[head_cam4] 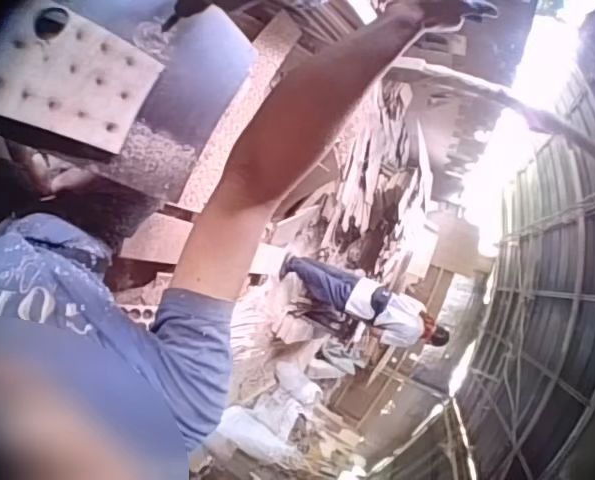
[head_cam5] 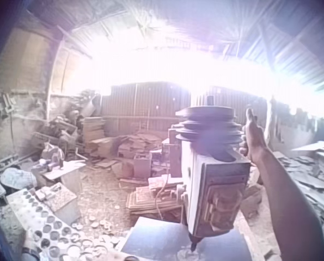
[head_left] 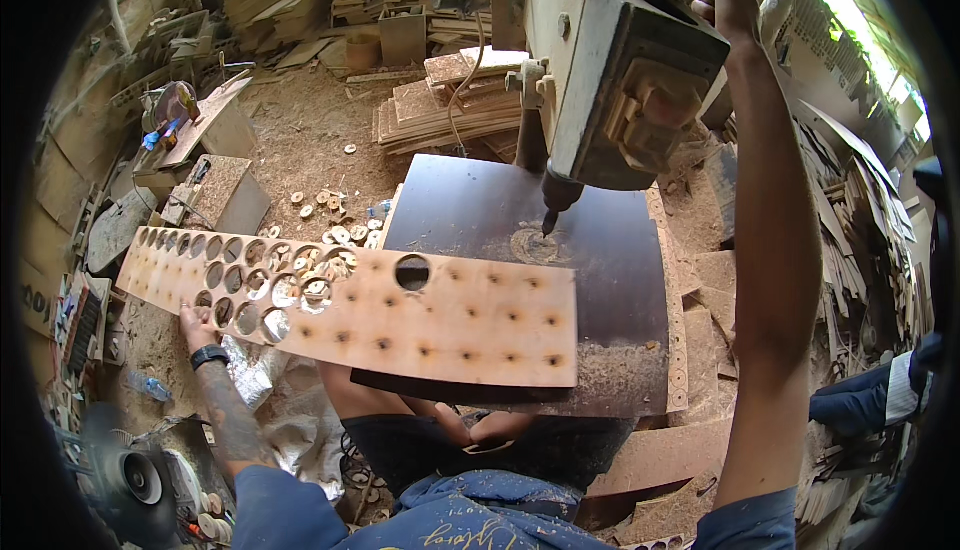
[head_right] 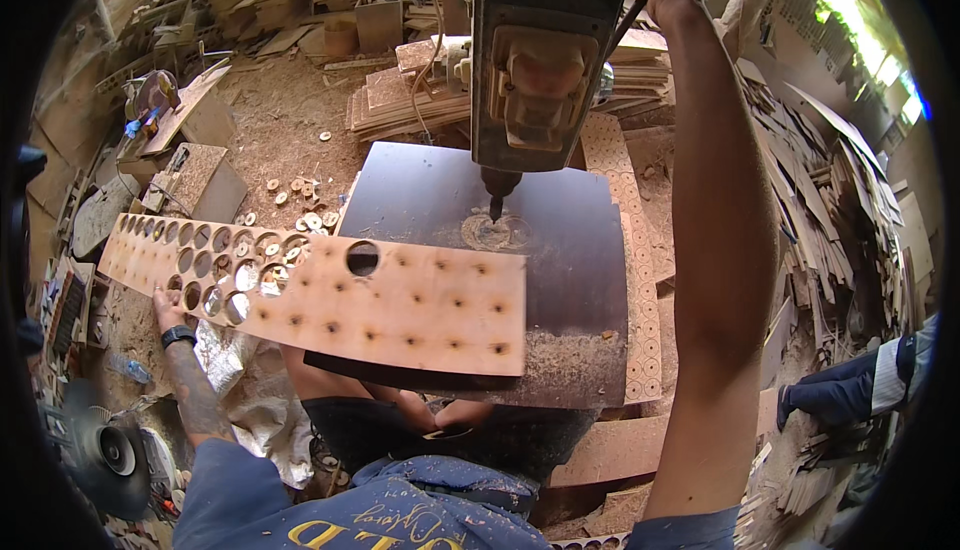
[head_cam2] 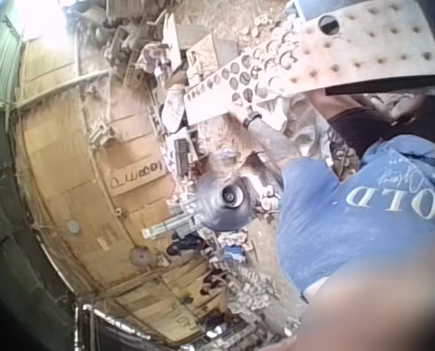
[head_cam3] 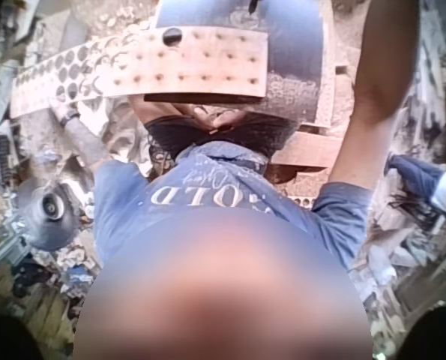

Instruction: The person uses a drill press to cut multiple circular holes into a rectangular wooden board. They align the board, lower the drill bit to cut each hole, and reposition the board to continue drilling along a marked pattern.

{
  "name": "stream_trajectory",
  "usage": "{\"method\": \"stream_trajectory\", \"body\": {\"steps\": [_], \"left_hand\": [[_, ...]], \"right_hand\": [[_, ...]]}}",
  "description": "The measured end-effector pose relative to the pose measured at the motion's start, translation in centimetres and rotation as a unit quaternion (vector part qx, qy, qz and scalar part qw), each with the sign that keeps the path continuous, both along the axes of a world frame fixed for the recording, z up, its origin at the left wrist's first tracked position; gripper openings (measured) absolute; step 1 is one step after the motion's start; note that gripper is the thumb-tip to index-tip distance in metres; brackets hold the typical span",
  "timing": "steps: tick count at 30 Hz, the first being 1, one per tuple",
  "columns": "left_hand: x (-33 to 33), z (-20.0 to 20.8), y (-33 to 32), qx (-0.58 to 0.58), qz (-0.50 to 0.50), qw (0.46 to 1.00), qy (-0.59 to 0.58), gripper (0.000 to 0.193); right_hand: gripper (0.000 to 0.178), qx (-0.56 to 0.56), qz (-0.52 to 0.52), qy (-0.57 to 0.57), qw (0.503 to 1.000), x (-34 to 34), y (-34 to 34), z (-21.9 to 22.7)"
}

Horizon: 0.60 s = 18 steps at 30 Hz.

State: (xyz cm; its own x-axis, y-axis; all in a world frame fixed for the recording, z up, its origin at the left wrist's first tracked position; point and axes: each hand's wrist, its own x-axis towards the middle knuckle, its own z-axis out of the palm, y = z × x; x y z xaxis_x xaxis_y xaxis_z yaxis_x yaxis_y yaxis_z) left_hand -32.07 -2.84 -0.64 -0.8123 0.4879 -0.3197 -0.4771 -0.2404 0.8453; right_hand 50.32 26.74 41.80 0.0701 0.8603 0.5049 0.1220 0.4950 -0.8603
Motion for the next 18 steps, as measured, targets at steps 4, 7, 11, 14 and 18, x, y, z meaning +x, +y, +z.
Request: {"method": "stream_trajectory", "body": {"steps": [4,7,11,14,18], "left_hand": [[8.9,0.4,2.4,-0.042,0.075,0.995,-0.058,0.050],[15.4,0.5,2.3,0.000,0.090,0.992,-0.085,0.048],[22.0,1.3,0.7,0.018,0.086,0.991,-0.103,0.038],[27.0,1.5,-1.5,0.062,0.030,0.993,-0.100,0.035],[32.4,2.6,-5.9,-0.006,-0.081,0.993,-0.089,0.033]], "right_hand": [[0.037,0.005,-0.119,0.062,0.991,-1.7,-1.0,0.8],[0.035,0.012,-0.141,0.066,0.988,-3.0,-2.2,1.6],[0.031,0.022,-0.168,0.072,0.983,-4.0,-2.8,2.2],[0.029,0.029,-0.178,0.078,0.981,-4.6,-2.9,2.3],[0.026,0.038,-0.189,0.084,0.978,-4.9,-3.1,2.3]]}}
